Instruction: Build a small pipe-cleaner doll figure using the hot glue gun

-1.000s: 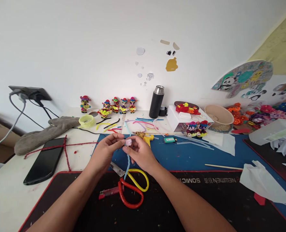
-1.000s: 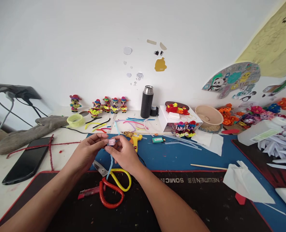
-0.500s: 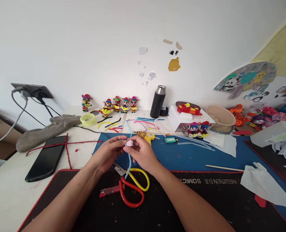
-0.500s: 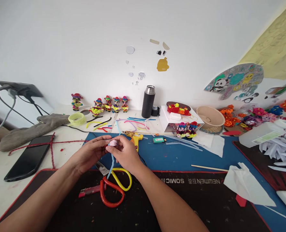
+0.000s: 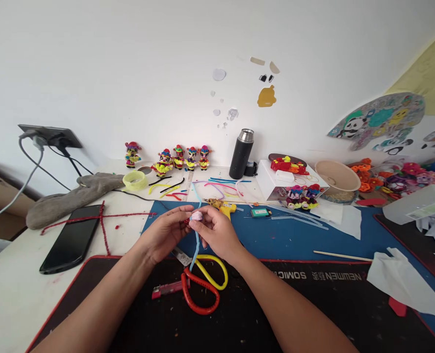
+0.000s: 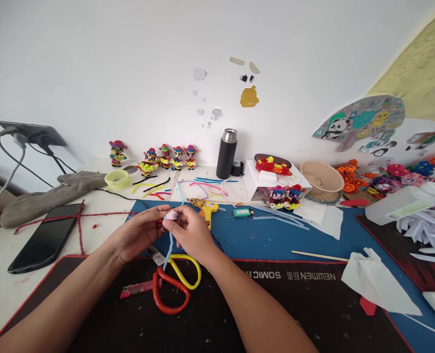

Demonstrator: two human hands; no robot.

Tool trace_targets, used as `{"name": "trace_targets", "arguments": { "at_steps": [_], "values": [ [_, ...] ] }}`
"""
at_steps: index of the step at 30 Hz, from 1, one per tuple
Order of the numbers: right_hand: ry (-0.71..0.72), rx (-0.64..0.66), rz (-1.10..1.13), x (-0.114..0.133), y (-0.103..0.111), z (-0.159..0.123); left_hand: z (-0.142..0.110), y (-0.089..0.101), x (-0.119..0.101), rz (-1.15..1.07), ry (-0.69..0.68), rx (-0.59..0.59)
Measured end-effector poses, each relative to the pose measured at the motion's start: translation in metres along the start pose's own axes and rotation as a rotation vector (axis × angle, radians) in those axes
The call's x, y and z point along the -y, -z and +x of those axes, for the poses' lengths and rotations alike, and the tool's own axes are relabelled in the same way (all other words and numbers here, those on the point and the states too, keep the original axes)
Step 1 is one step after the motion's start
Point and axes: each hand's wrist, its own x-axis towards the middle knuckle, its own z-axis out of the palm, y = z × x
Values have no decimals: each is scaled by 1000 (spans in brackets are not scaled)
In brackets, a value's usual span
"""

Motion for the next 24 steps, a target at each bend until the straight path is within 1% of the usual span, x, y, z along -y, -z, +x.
{"name": "trace_targets", "arguments": {
  "at_steps": [3, 6, 12, 15, 20, 24],
  "values": [
    [10, -3, -19, 0, 0, -1, 0, 1, 0, 4, -2, 3],
    [11, -3, -47, 0, 0, -2, 1, 3, 0, 14, -1, 29],
    [-14, 1, -55, 2, 1, -2, 2, 3, -1, -36, 95, 102],
    [-20, 8, -29, 1, 1, -2, 2, 3, -1, -57, 114, 131],
    [-22, 13, -16, -1, 0, -2, 3, 3, -1, -47, 104, 139],
    [-31, 23, -15, -1, 0, -2, 3, 3, 1, -2, 39, 133]
  ]
}}
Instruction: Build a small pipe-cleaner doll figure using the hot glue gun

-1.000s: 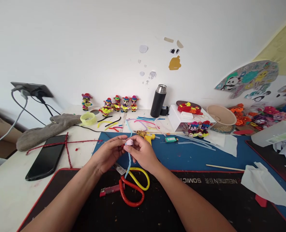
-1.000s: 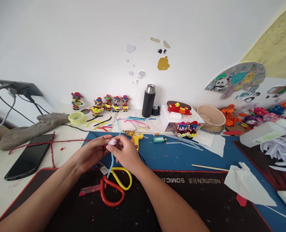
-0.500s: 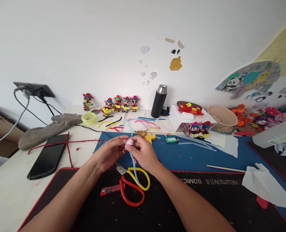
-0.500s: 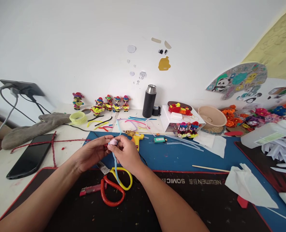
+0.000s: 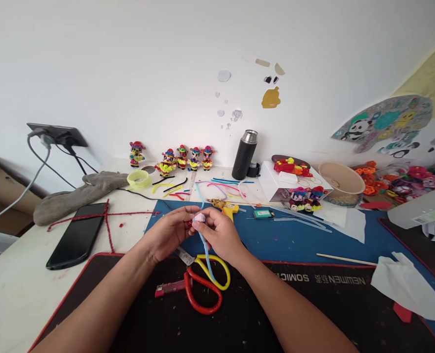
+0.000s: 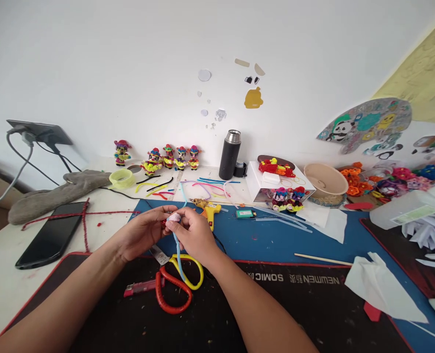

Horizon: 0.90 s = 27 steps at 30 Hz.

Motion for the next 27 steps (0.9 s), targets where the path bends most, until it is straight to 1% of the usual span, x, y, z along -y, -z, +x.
{"name": "trace_targets", "arguments": {
  "at_steps": [7, 13, 17, 20, 24, 27],
  "values": [
    [-2, -2, 7, 3, 1, 0, -3, -3, 0, 84, -88, -44],
    [-22, 2, 63, 5, 1, 0, -5, -5, 0, 141, -131, -22],
    [-36, -6, 101, 5, 2, 2, -6, -5, -1, 203, -181, -50],
    [-48, -14, 137, 7, 4, 2, -9, -5, -9, 333, -299, -38],
    [-65, -49, 197, 11, 7, 3, -17, -4, -22, 597, -535, 24],
    [-64, -53, 234, 12, 8, 3, -22, -3, -26, 828, -702, 2]
  ]
}}
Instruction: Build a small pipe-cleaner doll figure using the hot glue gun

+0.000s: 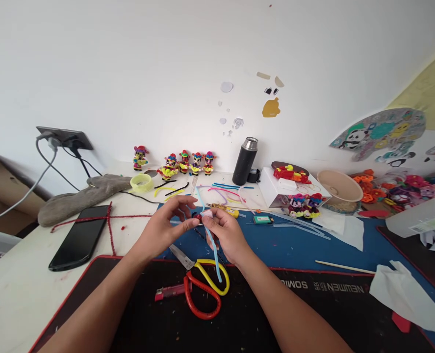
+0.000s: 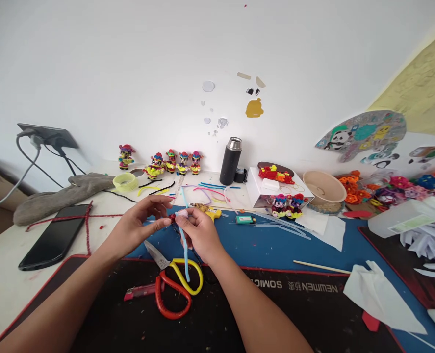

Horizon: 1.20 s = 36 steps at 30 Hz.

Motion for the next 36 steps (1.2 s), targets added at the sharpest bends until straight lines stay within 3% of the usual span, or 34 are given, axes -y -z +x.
{"name": "trace_targets", "arguments": {
  "at_steps": [4, 16, 25, 36],
  "values": [
    [8, 13, 12, -2, 1, 1, -4, -1, 1, 163, -103, 46],
    [5, 20, 21, -4, 2, 2, -4, -8, 3, 81, -44, 33],
    [-4, 14, 6, -4, 1, 2, -6, -11, 4, 160, -65, 29],
    [-85, 128, 51, -5, -5, -1, -3, -11, 2, 76, 13, -210]
  ]
}}
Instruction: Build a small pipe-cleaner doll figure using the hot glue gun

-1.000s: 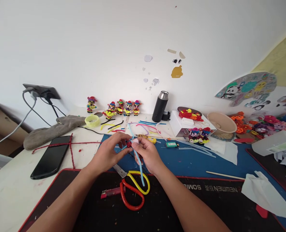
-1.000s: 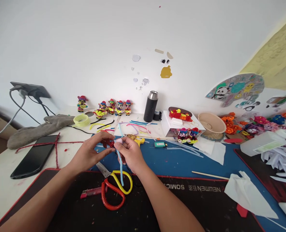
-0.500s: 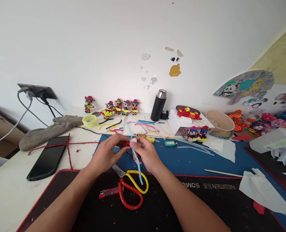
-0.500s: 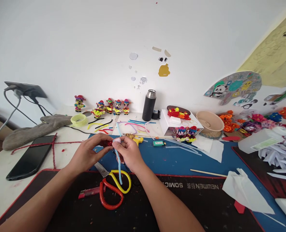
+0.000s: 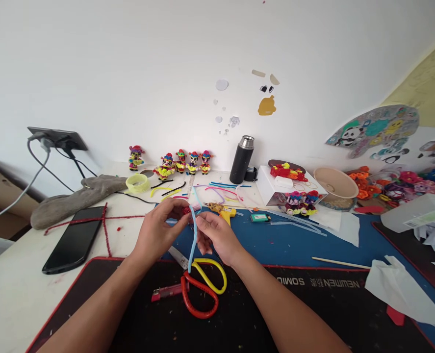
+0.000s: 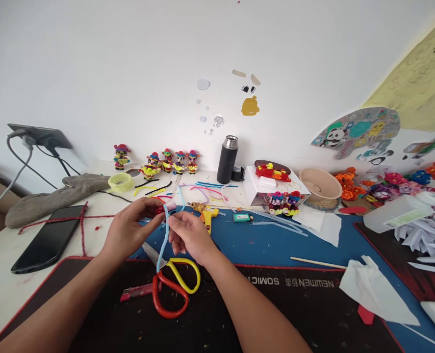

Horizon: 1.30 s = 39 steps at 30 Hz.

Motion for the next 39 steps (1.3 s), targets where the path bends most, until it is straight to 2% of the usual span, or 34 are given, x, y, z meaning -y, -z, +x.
{"name": "trace_targets", "arguments": {
  "at_steps": [7, 13, 19, 25, 39],
  "values": [
    [31, -16, -52, 1, 1, 0, 2, 0, 9, 161, -93, 39],
    [44, -52, -79, 3, 1, 0, 2, -1, 14, 137, -9, 54],
    [37, -66, -75, 4, 1, -1, 4, -1, 18, -3, 92, 101],
    [30, -62, -107, 3, 1, 0, 6, -1, 17, -96, 158, 101],
    [53, -34, -149, 0, 2, 1, 6, -4, 8, -175, 230, 88]
  ]
}}
